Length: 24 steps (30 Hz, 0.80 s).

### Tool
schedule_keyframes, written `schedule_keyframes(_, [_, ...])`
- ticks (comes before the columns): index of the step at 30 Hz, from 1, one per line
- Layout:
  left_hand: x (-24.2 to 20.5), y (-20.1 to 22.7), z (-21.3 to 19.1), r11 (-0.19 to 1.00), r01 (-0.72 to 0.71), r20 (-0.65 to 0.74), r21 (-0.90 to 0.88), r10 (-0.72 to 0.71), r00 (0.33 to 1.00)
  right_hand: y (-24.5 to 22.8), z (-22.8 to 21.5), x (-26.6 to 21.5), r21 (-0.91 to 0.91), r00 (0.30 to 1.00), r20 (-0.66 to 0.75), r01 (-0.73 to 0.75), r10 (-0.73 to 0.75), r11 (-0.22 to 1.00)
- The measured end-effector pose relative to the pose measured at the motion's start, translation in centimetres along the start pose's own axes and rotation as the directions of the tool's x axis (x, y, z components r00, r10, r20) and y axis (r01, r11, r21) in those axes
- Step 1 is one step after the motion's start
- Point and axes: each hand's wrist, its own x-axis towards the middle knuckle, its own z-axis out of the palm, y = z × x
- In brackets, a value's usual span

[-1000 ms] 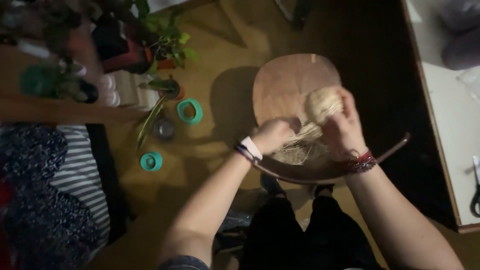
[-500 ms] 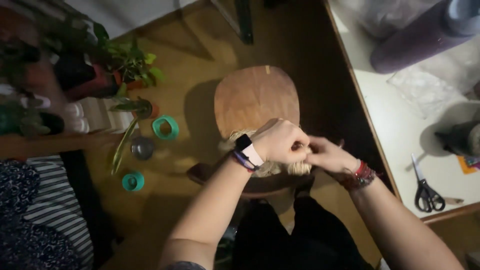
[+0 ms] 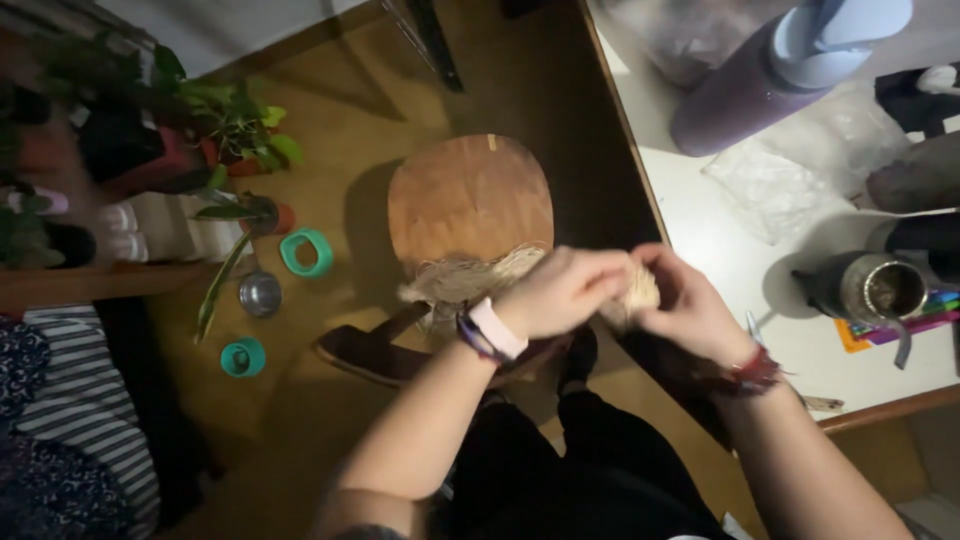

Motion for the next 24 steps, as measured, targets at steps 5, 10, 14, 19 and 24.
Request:
schedule_keyframes(5, [3.9, -2.0, 2.1, 1.0, 0.014, -0.092, -0.011, -0.015, 0.996, -5.0, -2.4, -3.6, 0.245, 0.992, -0.057, 0.119, -0.108, 0.962])
schedule_keyframes(10, [4.9, 1.0, 6.4, 0.976, 0.107, 0.223, 0.191, -0.149, 0.963, -4.3, -5.3, -3.2, -0.107, 0.818, -0.493, 0.282, -0.297, 0.953])
schedule_keyframes(14, [6.9, 2.2, 5.5, 0.987, -0.151, 0.12, 0.044, 0.145, 0.982, -3.7, -7.1, -5.8, -0.213, 0.995, -0.065, 0.066, -0.081, 0.975])
schedule_keyframes(19, [7.5, -5.1, 13.3, 0.807, 0.001, 0.042, -0.59, 0.029, 0.999, -2.1, -10.1, -8.1, 0.068, 0.959, -0.239, 0.175, -0.154, 0.982])
schedule_keyframes(24, [5.0, 0.2, 16.5, 0.994, -0.009, 0.231, -0.108, 0.034, 0.972, -1.5, -11.5, -9.5, -0.492, 0.876, -0.359, 0.116, -0.322, 0.863])
